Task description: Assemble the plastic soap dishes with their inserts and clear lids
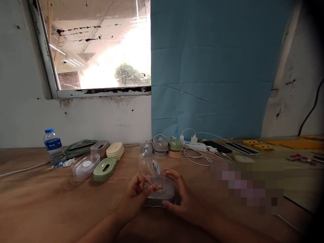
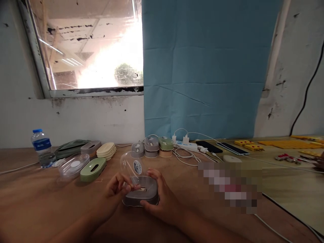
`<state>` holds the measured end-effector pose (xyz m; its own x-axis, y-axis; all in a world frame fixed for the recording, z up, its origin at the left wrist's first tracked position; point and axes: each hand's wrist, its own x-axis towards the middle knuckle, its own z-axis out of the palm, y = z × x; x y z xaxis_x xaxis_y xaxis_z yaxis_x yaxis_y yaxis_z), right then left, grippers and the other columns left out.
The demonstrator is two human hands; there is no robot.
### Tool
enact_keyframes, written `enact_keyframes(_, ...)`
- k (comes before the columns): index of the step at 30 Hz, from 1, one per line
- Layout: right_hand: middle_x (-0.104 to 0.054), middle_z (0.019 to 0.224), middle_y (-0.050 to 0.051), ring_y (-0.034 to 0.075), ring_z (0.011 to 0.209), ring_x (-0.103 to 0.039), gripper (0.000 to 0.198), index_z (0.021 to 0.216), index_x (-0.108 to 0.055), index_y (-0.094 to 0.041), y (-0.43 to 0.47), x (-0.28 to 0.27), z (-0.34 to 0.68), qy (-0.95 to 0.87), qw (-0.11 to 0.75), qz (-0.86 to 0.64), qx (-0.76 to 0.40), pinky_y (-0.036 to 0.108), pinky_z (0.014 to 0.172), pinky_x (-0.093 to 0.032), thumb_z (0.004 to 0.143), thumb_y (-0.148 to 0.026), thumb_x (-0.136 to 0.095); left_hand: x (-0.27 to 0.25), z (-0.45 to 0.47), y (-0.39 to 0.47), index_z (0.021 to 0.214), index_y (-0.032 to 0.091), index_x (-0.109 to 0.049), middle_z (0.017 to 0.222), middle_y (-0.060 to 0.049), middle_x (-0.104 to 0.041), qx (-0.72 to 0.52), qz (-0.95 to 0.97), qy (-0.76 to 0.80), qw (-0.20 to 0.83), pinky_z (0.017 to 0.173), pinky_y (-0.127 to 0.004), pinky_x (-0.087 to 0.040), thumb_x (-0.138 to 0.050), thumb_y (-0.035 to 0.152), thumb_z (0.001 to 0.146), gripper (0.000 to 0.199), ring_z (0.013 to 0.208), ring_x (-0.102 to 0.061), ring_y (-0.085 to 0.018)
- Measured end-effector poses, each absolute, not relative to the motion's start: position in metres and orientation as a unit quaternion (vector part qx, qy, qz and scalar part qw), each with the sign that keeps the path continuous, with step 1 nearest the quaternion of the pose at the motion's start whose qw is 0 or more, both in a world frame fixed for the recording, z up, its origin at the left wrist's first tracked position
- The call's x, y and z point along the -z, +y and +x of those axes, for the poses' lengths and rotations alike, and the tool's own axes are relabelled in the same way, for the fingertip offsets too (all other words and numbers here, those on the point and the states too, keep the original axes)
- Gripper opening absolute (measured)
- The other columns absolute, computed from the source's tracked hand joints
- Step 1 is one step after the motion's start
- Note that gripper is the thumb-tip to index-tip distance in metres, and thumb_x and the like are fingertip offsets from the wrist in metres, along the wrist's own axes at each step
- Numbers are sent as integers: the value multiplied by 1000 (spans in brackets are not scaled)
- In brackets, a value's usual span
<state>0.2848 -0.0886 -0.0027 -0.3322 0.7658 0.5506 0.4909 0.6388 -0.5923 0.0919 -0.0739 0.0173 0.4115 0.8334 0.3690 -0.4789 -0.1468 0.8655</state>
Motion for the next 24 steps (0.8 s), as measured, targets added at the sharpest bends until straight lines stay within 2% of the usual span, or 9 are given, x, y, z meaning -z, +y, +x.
enact_keyframes(4, -33, 125, 12, 27, 118, -34, 78, 125, -13, -24, -94, 4, 281, -782, 444, -384, -208, 42, 97, -33, 66, -33, -64, -20, 94, -88, 61, 17, -40, 77, -2, -59, -456, 603, 150, 636, 91, -41, -40, -61, 19, 72, 24, 84, -60, -17)
enact_keyframes(7, -33, 123, 11, 28, 117, -35, 79, 125, -13, -23, -97, 2, 281, -791, 450, -368, -189, 42, 97, -32, 64, -30, -63, -24, 94, -92, 62, 18, -39, 78, -4, -63, -431, 626, 151, 632, 93, -41, -37, -62, 16, 71, 24, 88, -59, -19)
enact_keyframes(9, -33, 123, 12, 28, 116, -35, 80, 125, -13, -22, -96, 1, 284, -798, 451, -367, -156, 42, 96, -33, 62, -28, -61, -24, 92, -87, 66, 19, -41, 82, -5, -64, -433, 631, 165, 622, 89, -38, -40, -64, 16, 68, 23, 90, -58, -19)
enact_keyframes(12, -32, 126, 12, 30, 116, -34, 82, 127, -16, -22, -91, -4, 292, -810, 434, -383, -95, 43, 98, -31, 58, -24, -61, -15, 85, -66, 69, 19, -43, 78, -3, -61, -543, 579, 242, 558, 79, -31, -43, -62, 20, 68, 20, 82, -58, -17)
enact_keyframes(15, -33, 129, 10, 30, 119, -31, 79, 126, -24, -23, -83, -9, 299, -831, 388, -394, -61, 44, 99, -27, 56, -19, -60, -3, 75, -41, 69, 19, -42, 72, 0, -59, -632, 486, 337, 501, 79, -30, -42, -58, 25, 67, 17, 76, -58, -15)
enact_keyframes(19, -36, 129, 9, 30, 120, -30, 77, 126, -33, -22, -75, -12, 305, -846, 350, -396, -67, 45, 99, -26, 54, -17, -59, 5, 66, -24, 72, 18, -47, 82, -6, -62, -548, 455, 467, 524, 83, -33, -39, -54, 34, 68, 18, 86, -57, -19)
enact_keyframes(24, -33, 129, 8, 28, 118, -32, 76, 126, -35, -23, -74, -10, 304, -855, 321, -391, -116, 40, 98, -29, 54, -17, -59, 8, 69, -30, 78, 17, -48, 81, -5, -62, -470, 499, 460, 565, 84, -34, -38, -55, 40, 68, 26, 88, -57, -22)
